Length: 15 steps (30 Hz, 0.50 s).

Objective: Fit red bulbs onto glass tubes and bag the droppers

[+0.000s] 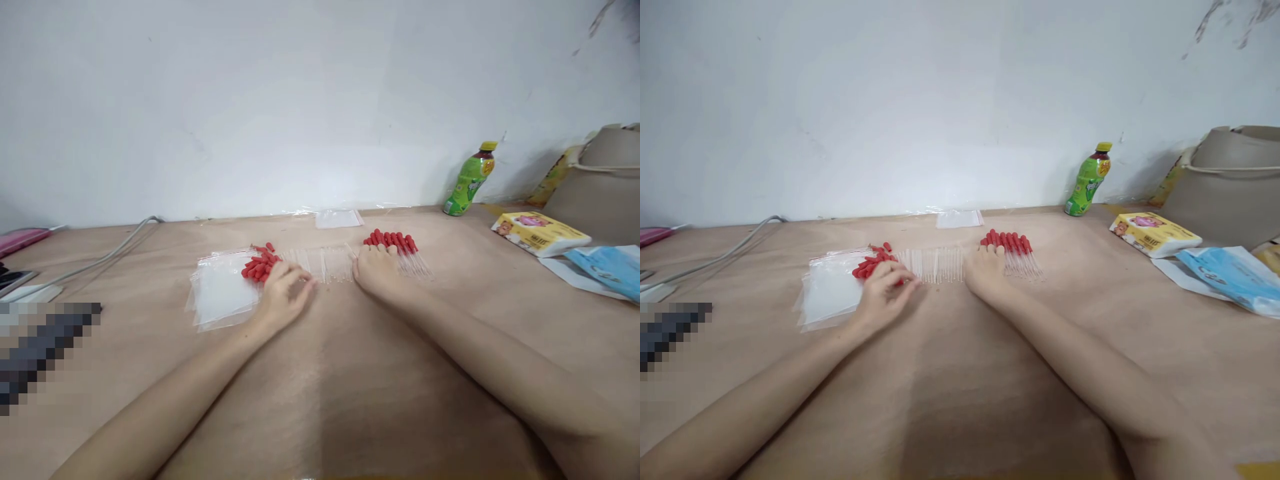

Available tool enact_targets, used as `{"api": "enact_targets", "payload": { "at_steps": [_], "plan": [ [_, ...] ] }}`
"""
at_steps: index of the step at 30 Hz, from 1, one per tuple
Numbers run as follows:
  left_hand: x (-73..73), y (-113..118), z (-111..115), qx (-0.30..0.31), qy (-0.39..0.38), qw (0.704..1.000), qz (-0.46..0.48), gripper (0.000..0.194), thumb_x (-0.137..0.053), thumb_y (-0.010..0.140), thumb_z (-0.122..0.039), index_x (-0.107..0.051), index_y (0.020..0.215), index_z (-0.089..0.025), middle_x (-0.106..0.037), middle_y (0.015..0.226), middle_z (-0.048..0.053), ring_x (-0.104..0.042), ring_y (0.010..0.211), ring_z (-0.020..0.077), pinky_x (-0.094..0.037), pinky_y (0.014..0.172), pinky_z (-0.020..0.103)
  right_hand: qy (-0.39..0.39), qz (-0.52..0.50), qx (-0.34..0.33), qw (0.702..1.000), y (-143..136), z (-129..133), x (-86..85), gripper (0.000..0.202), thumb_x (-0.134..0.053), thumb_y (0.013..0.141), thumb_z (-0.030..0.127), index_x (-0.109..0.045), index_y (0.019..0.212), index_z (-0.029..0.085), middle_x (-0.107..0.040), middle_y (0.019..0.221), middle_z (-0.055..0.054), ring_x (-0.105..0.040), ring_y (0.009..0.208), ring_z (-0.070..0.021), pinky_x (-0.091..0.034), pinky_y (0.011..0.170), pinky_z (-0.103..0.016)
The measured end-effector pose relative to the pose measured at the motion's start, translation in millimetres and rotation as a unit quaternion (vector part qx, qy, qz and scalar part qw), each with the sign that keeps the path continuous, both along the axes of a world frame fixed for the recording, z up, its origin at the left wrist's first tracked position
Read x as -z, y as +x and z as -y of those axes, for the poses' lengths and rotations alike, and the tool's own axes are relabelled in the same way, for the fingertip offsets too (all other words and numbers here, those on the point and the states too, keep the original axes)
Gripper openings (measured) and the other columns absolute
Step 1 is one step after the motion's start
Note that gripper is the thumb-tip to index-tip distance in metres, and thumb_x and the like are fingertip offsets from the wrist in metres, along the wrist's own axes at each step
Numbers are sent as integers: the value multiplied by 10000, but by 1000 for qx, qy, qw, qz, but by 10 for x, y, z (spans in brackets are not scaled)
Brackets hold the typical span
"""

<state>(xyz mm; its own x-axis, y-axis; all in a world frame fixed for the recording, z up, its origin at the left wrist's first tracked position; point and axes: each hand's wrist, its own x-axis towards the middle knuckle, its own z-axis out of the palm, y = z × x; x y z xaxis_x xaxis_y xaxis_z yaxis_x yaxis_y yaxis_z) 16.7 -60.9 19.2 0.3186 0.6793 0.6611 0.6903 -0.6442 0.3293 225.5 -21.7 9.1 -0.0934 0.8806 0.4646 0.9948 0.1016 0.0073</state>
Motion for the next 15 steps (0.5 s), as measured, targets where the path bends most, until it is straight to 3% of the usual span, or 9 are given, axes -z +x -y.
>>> {"api": "enact_targets", "payload": {
  "at_steps": [3, 5, 8, 11, 15],
  "plan": [
    [-220, -211, -323, -138, -17, 990, -18, 213, -503, 790, -332, -579, 673, -172, -553, 759, 46, -537, 752, 182, -437, 730, 316, 44, 28, -69, 996, 107, 217, 57, 258, -352, 851, 250, -555, 804, 99, -607, 689, -134, -496, 664, -226, -204, 678, -356],
    [-340, -353, -617, -220, -56, 971, -80, 155, -531, 745, -306, -600, 762, -168, -591, 800, 66, -546, 807, 224, -411, 781, 358, 61, 24, -113, 991, 171, 336, 105, 252, -330, 870, 248, -528, 780, 120, -593, 653, -89, -484, 643, -197, -202, 713, -352],
    [-410, -489, -1050, -298, -179, 923, -164, 263, -512, 731, -299, -576, 960, -187, -636, 914, 94, -532, 945, 291, -338, 853, 446, 94, -4, -164, 982, 226, 445, 182, 222, -340, 878, 244, -492, 746, 150, -592, 664, -48, -480, 673, -172, -190, 776, -347],
    [-369, -518, -1356, -307, -227, 906, -183, 243, -575, 669, -356, -605, 807, -159, -655, 757, 122, -555, 898, 343, -279, 867, 523, 111, -27, -179, 977, 237, 477, 230, 192, -363, 873, 237, -474, 734, 163, -593, 667, -25, -471, 685, -157, -175, 807, -344],
    [-287, -484, -1524, -281, -250, 909, -182, 216, -633, 605, -323, -548, 529, -139, -603, 529, 115, -588, 749, 366, -272, 821, 584, 99, -36, -178, 978, 225, 461, 241, 158, -388, 858, 225, -476, 742, 165, -594, 668, -17, -464, 682, -151, -172, 800, -347]
  ]
}}
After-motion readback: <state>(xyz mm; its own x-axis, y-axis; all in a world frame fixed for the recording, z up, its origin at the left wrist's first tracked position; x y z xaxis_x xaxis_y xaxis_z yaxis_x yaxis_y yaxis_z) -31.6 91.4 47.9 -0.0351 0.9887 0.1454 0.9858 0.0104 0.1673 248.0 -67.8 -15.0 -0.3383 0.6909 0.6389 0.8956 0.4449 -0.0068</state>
